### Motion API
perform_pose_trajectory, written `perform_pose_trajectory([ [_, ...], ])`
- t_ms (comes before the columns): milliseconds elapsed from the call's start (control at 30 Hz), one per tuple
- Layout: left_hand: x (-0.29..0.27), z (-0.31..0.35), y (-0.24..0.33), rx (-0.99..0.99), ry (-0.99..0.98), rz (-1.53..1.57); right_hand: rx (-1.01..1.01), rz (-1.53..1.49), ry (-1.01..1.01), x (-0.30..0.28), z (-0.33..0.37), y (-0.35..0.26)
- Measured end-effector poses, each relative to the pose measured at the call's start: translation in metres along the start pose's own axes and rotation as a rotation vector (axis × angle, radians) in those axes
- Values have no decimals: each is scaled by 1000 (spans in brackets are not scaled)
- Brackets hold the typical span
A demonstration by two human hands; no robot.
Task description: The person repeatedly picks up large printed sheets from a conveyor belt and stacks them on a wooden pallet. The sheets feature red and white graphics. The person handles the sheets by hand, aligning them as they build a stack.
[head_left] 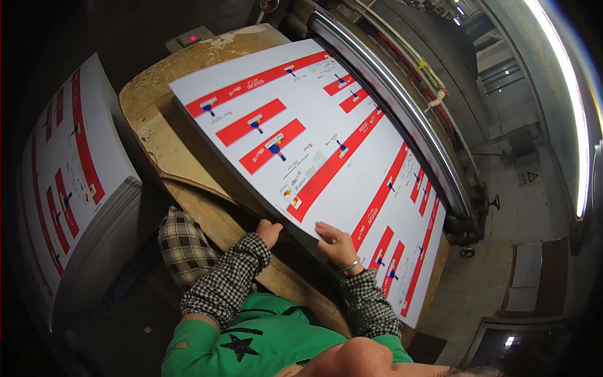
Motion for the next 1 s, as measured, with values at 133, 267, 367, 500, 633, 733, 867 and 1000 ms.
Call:
perform_pose_trajectory([
  [133,1,10,15,-19,-26,43,-6,65,-88,6,-3,30],
  [267,8,20,27,-96,-288,340,72,79,3,-13,-36,49],
  [367,7,22,31,-109,-283,338,111,240,240,-18,-62,49],
  [500,5,25,36,-124,-344,345,-25,495,-49,15,-48,35],
  [633,2,32,43,-72,-418,271,-141,709,-107,30,-10,21],
  [733,0,29,37,-99,-422,247,-157,476,-154,10,-14,13],
  [867,1,6,12,-114,-202,316,-87,149,-19,-30,-14,-9],
  [1000,-5,-6,-2,306,116,-223,-176,96,50,-35,0,-26],
])
Point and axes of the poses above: each hand's wrist, its own z-axis away from the middle knuckle, its own x-axis out of the palm, y = z × x, the point moved 2 cm from there along -z, towards the middle knuckle, and after that the axes turned 4 degrees about -x, right-handed, at the moved point
